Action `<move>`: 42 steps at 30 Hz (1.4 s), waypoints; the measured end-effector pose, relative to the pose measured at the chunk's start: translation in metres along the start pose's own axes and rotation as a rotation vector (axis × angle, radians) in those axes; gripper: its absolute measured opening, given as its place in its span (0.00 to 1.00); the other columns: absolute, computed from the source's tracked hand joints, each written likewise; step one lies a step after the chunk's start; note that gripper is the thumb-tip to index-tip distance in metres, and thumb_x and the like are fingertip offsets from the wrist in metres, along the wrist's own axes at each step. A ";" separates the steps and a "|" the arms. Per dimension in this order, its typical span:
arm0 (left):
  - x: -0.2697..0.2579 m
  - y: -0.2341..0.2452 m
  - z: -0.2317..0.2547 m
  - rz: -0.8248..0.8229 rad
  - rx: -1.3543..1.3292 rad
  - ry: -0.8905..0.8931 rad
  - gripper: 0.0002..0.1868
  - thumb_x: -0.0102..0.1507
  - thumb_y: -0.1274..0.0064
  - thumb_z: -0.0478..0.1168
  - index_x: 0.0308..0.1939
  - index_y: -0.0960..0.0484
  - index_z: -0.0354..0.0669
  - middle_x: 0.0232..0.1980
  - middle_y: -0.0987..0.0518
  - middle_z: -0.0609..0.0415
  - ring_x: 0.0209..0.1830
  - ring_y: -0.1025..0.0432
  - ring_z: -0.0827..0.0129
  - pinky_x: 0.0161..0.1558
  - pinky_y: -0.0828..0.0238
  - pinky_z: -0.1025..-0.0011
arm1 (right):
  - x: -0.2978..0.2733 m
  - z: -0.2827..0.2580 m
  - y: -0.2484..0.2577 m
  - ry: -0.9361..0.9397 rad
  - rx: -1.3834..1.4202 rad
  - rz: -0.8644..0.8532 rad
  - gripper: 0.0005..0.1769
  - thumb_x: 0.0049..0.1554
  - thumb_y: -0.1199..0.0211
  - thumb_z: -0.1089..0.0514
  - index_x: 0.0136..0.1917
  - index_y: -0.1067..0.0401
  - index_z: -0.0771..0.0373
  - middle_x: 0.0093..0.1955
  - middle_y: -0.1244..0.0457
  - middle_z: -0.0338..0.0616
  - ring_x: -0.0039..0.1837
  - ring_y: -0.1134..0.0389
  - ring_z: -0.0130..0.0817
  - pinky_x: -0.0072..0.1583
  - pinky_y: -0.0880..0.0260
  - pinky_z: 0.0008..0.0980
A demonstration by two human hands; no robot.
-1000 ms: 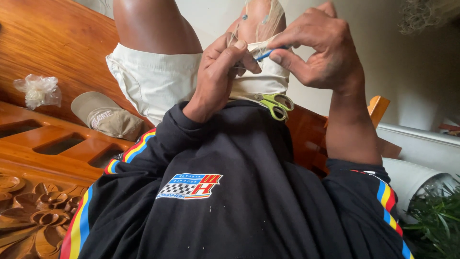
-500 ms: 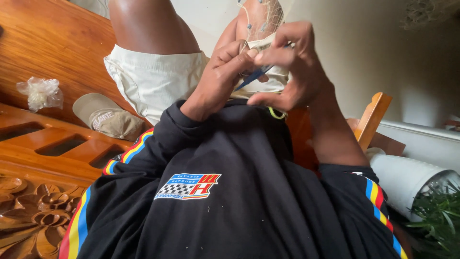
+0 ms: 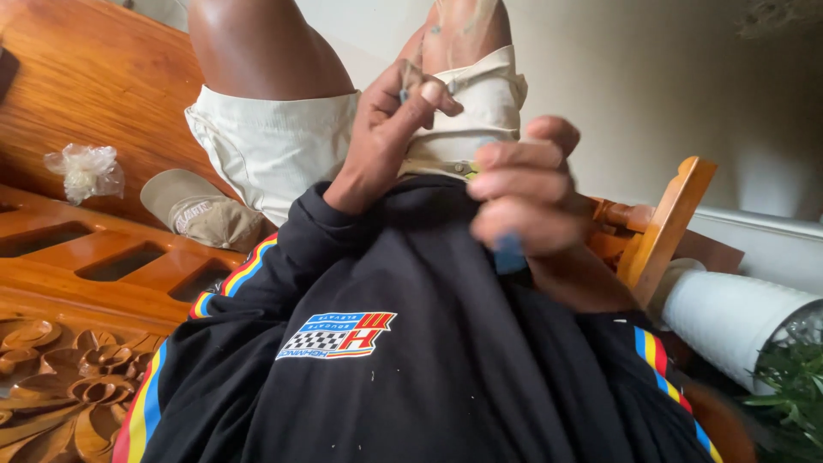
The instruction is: Attaching lead sinkers to a fishing net using scissors and a small tool.
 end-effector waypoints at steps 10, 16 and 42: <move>0.000 0.006 0.004 0.092 -0.169 -0.160 0.14 0.68 0.53 0.47 0.32 0.36 0.46 0.35 0.22 0.51 0.42 0.32 0.70 0.50 0.40 0.69 | -0.023 0.021 -0.003 -0.693 0.063 0.413 0.09 0.71 0.54 0.55 0.55 0.43 0.65 0.46 0.42 0.48 0.39 0.44 0.32 0.48 0.34 0.33; -0.001 0.008 0.006 0.116 -0.003 -0.136 0.13 0.68 0.54 0.47 0.33 0.32 0.45 0.36 0.21 0.53 0.39 0.29 0.73 0.49 0.35 0.72 | -0.031 0.018 -0.012 -0.967 0.071 0.022 0.15 0.69 0.50 0.50 0.60 0.35 0.63 0.49 0.36 0.44 0.46 0.36 0.31 0.49 0.32 0.28; 0.002 0.050 0.019 0.366 0.011 -0.323 0.20 0.65 0.46 0.33 0.28 0.44 0.50 0.34 0.28 0.56 0.32 0.33 0.71 0.40 0.30 0.73 | -0.047 0.019 -0.014 -0.817 0.276 0.318 0.20 0.70 0.53 0.53 0.65 0.35 0.73 0.70 0.48 0.56 0.70 0.40 0.42 0.57 0.19 0.33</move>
Point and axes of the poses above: each hand's wrist, its own x-axis towards the middle knuckle, its own y-axis out of the back of the hand, z = x × y, the point moved 3 cm from there along x, towards the middle knuckle
